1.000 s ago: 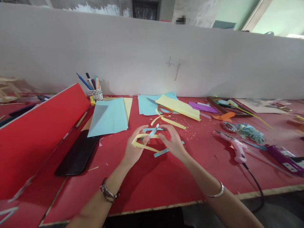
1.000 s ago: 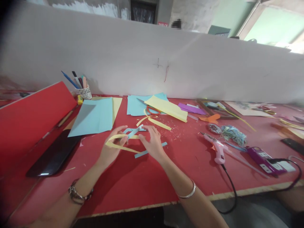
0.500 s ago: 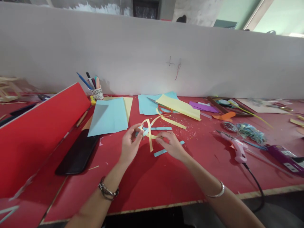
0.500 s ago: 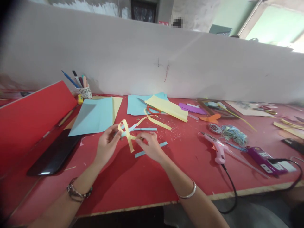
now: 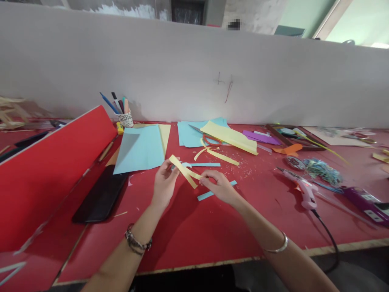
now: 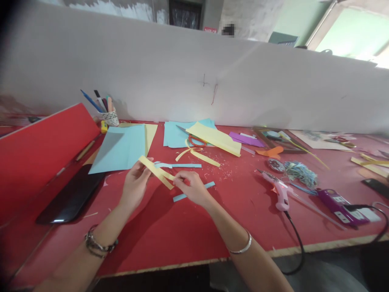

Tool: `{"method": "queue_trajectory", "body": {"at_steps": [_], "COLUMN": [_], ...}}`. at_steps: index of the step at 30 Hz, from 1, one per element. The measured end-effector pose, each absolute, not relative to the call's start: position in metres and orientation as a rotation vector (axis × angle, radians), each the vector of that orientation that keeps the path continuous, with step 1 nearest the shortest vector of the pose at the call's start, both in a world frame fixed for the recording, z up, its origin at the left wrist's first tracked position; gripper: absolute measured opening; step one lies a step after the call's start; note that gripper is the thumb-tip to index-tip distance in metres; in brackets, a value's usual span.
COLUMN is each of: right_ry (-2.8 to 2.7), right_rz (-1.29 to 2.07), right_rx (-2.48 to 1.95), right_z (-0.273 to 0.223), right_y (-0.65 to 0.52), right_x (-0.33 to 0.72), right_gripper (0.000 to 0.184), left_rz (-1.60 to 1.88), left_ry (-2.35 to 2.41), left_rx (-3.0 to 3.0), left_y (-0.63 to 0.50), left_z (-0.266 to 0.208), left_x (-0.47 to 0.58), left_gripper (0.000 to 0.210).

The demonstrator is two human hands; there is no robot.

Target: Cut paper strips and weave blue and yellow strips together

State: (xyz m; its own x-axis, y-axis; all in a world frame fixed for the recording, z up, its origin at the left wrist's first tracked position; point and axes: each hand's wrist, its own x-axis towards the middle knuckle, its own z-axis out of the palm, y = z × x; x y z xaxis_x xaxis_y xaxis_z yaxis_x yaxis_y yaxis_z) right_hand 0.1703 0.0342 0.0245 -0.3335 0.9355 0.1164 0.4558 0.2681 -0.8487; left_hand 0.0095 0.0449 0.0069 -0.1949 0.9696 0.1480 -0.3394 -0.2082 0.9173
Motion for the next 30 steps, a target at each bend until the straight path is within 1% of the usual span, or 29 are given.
{"method": "queue_trajectory", "body": {"at_steps": [2, 7, 12, 16, 22, 27, 30], "right_ry": [-1.896, -1.888, -1.903, -1.881, -1.842, -1.777, -1.721], "right_rz": [0.996, 0.96, 0.989, 0.994, 0.987, 0.997, 0.887], "right_rx": [-1.193, -0.989, -0.974, -1.04, -1.304, -1.504, -1.448], "right_z": [0.023, 0.019, 0.018, 0.018, 0.017, 0.014, 0.014], "right_y": [0.035, 0.036, 0.037, 0.038, 0.042, 0.045, 0.045], "right_x": [0.171, 0.173, 0.173, 0.173, 0.175, 0.177, 0.177], "right_gripper": [0.017, 0.015, 0.015, 0.015, 0.019, 0.016, 0.01], "left_rz": [1.612, 1.563, 1.609, 1.635, 1.669, 1.665, 1.607], "left_ry": [0.954, 0.933, 0.939, 0.931, 0.966, 1.028, 1.052], "left_rx": [0.944, 0.805, 0.812, 0.779, 0.82, 0.987, 1.135], "left_y": [0.045, 0.045, 0.044, 0.046, 0.05, 0.046, 0.04], "left_z": [0.007, 0.006, 0.007, 0.007, 0.0, 0.004, 0.01], "left_x": [0.01, 0.01, 0.01, 0.008, 0.004, 0.003, 0.006], "left_gripper": [0.021, 0.033, 0.03, 0.029, 0.03, 0.029, 0.031]}}
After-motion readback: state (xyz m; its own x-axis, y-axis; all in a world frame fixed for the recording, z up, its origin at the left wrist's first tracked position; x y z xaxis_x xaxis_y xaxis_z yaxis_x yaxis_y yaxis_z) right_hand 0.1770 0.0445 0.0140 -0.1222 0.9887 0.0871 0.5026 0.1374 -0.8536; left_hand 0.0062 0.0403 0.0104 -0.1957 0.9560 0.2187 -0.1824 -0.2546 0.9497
